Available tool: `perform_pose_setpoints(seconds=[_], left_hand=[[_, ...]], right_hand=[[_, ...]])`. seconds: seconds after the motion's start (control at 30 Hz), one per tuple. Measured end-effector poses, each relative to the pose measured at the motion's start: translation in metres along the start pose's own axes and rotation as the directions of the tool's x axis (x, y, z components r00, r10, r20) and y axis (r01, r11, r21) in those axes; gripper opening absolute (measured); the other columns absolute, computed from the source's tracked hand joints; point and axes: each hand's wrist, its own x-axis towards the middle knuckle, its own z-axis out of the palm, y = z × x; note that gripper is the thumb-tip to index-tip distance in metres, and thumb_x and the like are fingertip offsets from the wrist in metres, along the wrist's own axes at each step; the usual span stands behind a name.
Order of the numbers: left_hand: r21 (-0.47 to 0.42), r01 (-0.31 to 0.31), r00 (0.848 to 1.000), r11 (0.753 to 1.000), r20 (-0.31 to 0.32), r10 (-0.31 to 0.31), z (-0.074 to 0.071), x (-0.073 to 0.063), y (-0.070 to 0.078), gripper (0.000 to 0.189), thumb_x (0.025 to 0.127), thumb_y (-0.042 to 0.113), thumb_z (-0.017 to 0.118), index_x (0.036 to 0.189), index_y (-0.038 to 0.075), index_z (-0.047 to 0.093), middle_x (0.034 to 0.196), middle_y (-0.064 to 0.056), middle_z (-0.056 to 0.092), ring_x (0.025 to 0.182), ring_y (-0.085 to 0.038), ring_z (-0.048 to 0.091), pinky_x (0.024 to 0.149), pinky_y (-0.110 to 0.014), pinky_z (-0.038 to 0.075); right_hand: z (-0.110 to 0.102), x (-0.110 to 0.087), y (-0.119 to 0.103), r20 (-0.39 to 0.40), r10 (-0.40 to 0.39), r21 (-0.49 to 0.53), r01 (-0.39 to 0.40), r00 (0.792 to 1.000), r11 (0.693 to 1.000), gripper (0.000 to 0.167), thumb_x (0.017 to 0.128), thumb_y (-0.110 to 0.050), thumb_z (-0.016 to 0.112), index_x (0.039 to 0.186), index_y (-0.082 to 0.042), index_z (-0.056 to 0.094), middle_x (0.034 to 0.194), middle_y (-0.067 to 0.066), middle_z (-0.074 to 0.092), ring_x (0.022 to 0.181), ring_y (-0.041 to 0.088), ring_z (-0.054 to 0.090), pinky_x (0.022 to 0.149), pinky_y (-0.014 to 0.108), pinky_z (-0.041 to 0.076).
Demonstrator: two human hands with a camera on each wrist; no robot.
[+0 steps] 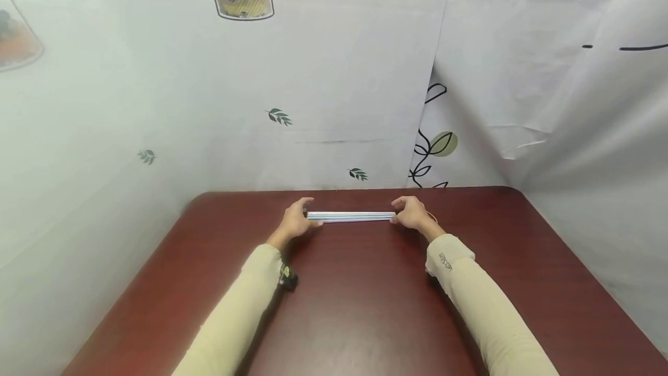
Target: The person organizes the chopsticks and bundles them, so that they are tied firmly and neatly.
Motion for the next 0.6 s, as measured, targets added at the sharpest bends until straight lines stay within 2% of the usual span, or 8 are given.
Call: perform_pose_setpoints(seconds=[0.2,0.43,0.6], left_hand=[[-0.057,0.027,1.000,0.998,0.007,-0.027,0.0016,0.0030,-0.0027,0.064,0.078,0.008,0.083,0.135,-0.001,0.055,0.131,-0.021,0.060,0.122,-0.035,0.056,0.101,-0.046,0.045],[0.026,0.042,0.999,0.999,-0.035,-0.041,0.0035,0.0073,-0.0015,0.053,0.076,0.004,0.083,0.125,-0.002,0.063,0.124,-0.016,0.067,0.118,-0.031,0.060,0.100,-0.041,0.046],[0.064,0.050,0.999,0.997,0.006,-0.050,0.0043,0.0068,-0.0022,0.045,0.078,0.006,0.083,0.120,0.002,0.068,0.119,-0.013,0.069,0.114,-0.031,0.061,0.098,-0.041,0.047]], right_hand=[[0.0013,0.0028,0.0039,0.027,0.003,0.017,-0.004,1.000,1.000,0.046,0.079,0.003,0.077,0.121,0.011,0.061,0.122,0.028,0.062,0.112,0.039,0.062,0.089,0.042,0.051],[-0.0004,0.0065,0.0077,0.016,-0.022,-0.002,0.022,1.000,1.000,0.038,0.077,0.002,0.079,0.113,0.009,0.067,0.103,0.019,0.070,0.094,0.026,0.064,0.078,0.032,0.051],[0.0003,0.0054,0.0095,0.025,-0.052,-0.043,0.053,0.998,0.998,0.025,0.076,0.000,0.080,0.100,0.006,0.072,0.088,0.010,0.071,0.079,0.016,0.061,0.070,0.027,0.048]])
